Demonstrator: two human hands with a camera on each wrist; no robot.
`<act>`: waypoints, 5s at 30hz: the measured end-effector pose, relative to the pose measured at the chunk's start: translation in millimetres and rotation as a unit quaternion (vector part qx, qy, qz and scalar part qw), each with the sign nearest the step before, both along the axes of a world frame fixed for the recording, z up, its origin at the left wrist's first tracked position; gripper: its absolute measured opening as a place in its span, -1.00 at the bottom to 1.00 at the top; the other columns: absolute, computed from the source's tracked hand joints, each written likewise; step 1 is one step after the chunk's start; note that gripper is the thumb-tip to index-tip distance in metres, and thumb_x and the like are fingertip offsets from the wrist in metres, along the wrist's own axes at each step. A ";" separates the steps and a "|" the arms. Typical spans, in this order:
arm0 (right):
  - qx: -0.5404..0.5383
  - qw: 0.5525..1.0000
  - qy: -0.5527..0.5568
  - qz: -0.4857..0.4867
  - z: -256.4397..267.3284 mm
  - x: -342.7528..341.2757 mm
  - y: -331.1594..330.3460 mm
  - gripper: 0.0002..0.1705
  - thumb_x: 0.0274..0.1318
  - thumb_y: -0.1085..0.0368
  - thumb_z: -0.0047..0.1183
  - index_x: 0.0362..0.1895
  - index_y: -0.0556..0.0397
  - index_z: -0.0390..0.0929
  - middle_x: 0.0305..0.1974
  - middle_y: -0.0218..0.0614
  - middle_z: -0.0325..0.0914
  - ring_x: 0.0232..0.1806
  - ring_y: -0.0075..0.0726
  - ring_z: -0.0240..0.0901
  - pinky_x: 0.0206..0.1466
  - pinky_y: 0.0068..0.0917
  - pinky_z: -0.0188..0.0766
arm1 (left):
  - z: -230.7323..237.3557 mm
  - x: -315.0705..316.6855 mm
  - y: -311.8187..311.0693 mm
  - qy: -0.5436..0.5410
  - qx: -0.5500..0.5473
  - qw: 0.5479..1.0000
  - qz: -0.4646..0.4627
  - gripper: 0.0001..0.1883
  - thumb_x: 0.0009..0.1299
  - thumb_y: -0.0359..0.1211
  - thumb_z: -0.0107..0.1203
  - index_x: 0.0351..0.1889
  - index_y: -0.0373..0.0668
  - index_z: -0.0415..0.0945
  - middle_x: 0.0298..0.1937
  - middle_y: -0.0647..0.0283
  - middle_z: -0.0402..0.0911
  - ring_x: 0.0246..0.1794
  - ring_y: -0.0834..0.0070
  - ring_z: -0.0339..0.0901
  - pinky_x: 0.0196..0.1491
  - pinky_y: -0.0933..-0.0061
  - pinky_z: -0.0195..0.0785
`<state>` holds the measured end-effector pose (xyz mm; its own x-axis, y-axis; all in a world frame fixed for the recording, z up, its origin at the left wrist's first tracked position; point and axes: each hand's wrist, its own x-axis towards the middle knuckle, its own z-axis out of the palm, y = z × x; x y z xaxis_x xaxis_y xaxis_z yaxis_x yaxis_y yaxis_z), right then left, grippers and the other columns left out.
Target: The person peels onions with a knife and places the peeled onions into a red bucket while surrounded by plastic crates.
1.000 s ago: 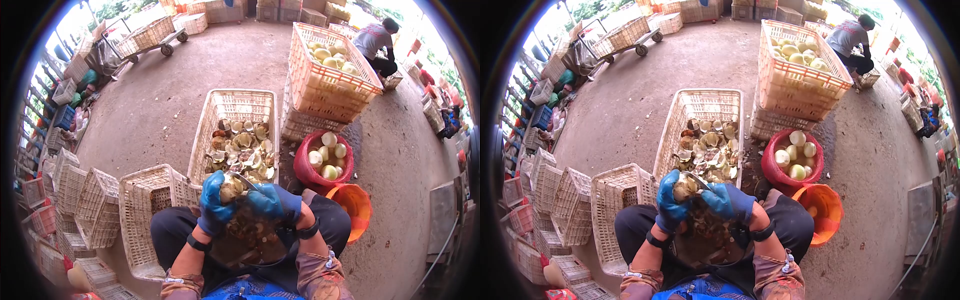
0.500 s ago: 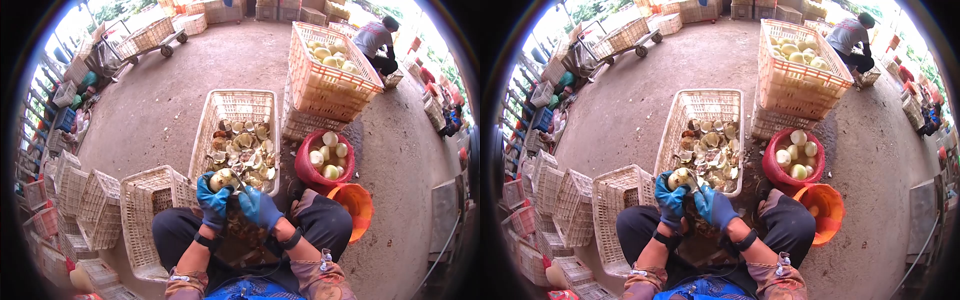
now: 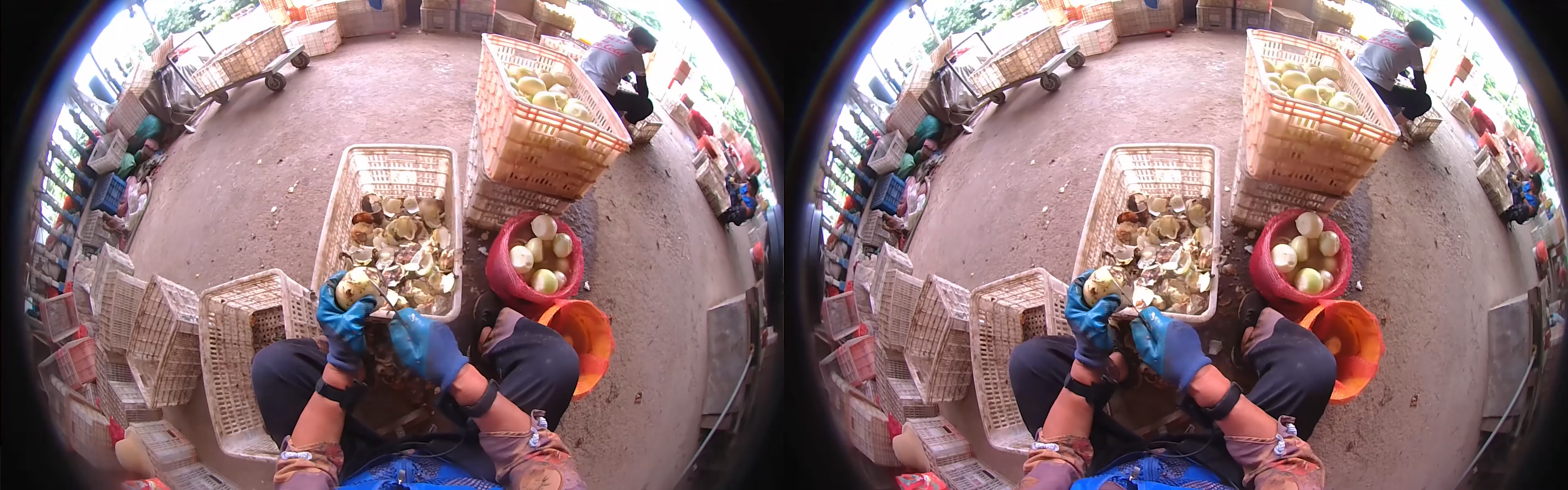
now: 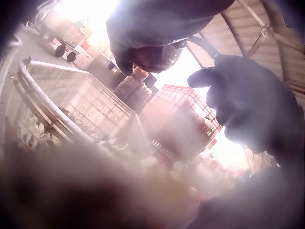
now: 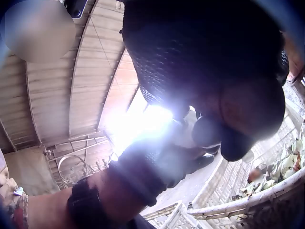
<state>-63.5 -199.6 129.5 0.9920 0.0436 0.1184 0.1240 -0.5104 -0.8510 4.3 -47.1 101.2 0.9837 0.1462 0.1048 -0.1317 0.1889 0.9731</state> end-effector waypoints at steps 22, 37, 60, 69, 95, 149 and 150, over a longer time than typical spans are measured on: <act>0.164 0.965 0.174 -0.105 -51.4 35.4 -16.2 -0.61 0.26 -0.01 -0.01 -0.09 0.04 0.49 -0.36 -0.02 0.60 -0.40 -0.02 0.57 -0.38 -0.23 0.47 | -8.6 -2.2 2.4 0.092 -0.265 0.958 -0.057 -0.49 0.05 -0.63 0.03 0.05 -0.22 0.43 -0.06 0.19 0.58 -0.10 0.35 0.57 0.07 0.30 0.47; 0.302 0.953 0.016 0.024 -44.7 47.0 -15.8 -0.53 0.25 0.21 -0.05 0.19 0.17 0.42 -0.12 -0.10 0.61 -0.07 -0.26 0.56 0.02 -0.36 0.44 | 7.0 7.0 2.1 0.003 0.124 0.971 -0.206 -0.36 0.06 -0.54 0.38 0.14 -0.25 0.35 -0.03 0.25 0.52 -0.04 0.53 0.49 0.05 0.49 0.43; 0.415 0.904 0.100 -0.036 -73.4 52.5 -15.6 -0.73 0.20 0.31 -0.05 -0.11 0.18 0.57 -0.31 -0.29 0.63 -0.27 -0.49 0.50 -0.15 -0.46 0.50 | -30.7 -8.5 -7.2 -0.019 0.108 0.982 -0.153 -0.46 0.04 -0.57 0.34 0.03 -0.29 0.44 -0.06 0.27 0.56 -0.05 0.50 0.54 0.05 0.47 0.44; 0.533 0.820 0.169 -0.123 -91.8 60.9 -10.3 -0.82 0.21 0.38 0.00 -0.12 0.08 0.57 -0.34 -0.38 0.59 -0.42 -0.53 0.47 -0.40 -0.52 0.47 | -47.2 -8.3 -9.0 0.059 -0.023 0.991 -0.114 -0.53 0.13 -0.59 0.17 0.06 -0.25 0.42 -0.05 0.21 0.58 -0.03 0.37 0.56 0.03 0.33 0.51; 0.416 0.877 0.013 -0.241 -80.1 85.8 -35.4 -0.76 0.19 0.41 0.02 -0.05 0.11 0.54 -0.28 -0.43 0.62 -0.30 -0.65 0.47 -0.19 -0.59 0.42 | -39.5 12.5 14.5 0.218 -0.202 0.945 -0.133 -0.53 0.24 -0.36 0.17 0.13 -0.20 0.42 0.06 0.07 0.51 0.01 0.17 0.54 0.01 0.01 0.53; 0.380 0.841 -0.297 -0.245 70.2 -17.9 -52.8 -0.56 0.17 0.50 0.03 0.17 0.23 0.44 -0.03 -0.20 0.59 -0.08 -0.55 0.49 -0.04 -0.55 0.47 | -44.4 -20.7 -271.4 0.161 0.028 0.749 -0.642 -0.59 0.41 -0.25 0.06 0.15 -0.25 0.38 -0.03 0.03 0.58 -0.05 0.18 0.60 -0.06 0.20 0.52; 0.370 0.847 -0.287 -0.253 70.8 -17.1 -55.7 -0.56 0.17 0.49 0.02 0.17 0.22 0.44 -0.05 -0.23 0.58 -0.10 -0.57 0.47 -0.05 -0.57 0.46 | -54.2 -21.6 -276.9 0.187 0.018 0.747 -0.637 -0.59 0.41 -0.25 0.06 0.15 -0.25 0.37 -0.03 0.02 0.58 -0.05 0.17 0.60 -0.06 0.19 0.53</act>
